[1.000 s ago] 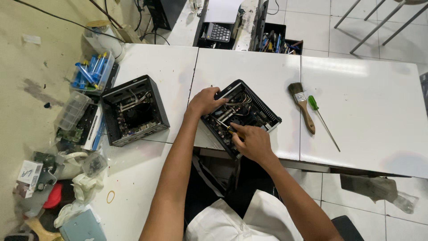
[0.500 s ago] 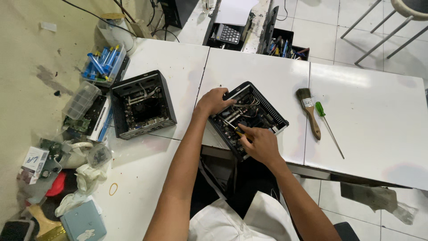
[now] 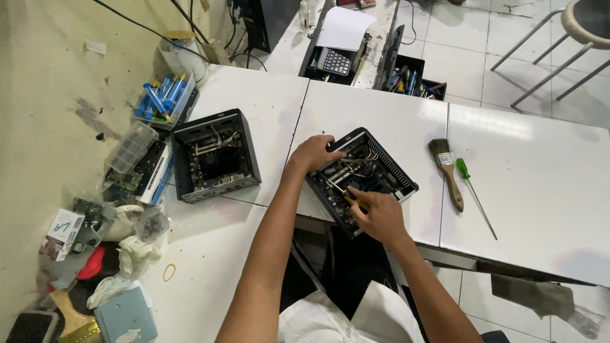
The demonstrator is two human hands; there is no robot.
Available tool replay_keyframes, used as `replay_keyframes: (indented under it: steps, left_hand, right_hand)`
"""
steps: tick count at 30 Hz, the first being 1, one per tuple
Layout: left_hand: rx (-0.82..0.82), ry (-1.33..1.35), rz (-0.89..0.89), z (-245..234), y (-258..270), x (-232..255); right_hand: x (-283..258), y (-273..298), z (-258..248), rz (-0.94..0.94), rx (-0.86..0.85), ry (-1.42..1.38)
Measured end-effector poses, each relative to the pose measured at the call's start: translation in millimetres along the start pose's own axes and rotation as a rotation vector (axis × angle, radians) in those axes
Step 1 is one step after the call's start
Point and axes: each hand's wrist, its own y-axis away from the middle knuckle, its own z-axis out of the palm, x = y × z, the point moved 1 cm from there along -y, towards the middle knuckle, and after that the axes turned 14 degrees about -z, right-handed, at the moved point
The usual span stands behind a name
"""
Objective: The person works on a small computer case placed on a white table, using a screwdriver to tighten screws on the motherboard. They also connect internal wires and adjust components within the case.
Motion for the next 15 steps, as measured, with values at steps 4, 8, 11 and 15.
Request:
replay_keyframes:
  steps: [4,8,11,15]
  left_hand:
    - [-0.015,0.000,-0.015,4.0,-6.6,-5.7]
    - [-0.001,0.013,-0.010,6.5,-9.1,-8.0]
    - [0.006,0.019,-0.011,1.8,-4.7,-4.4]
    - [0.001,0.042,-0.006,-0.8,1.3,-0.1]
  right_hand:
    - [0.0,-1.3,-1.6,0.022,-0.015,0.002]
    - [-1.4,0.5,-2.5,0.022,-0.024,-0.026]
    - [-4.1,1.4,-5.5,0.030,-0.011,-0.073]
    - [1.0,3.4,-3.2,0.033,0.013,-0.105]
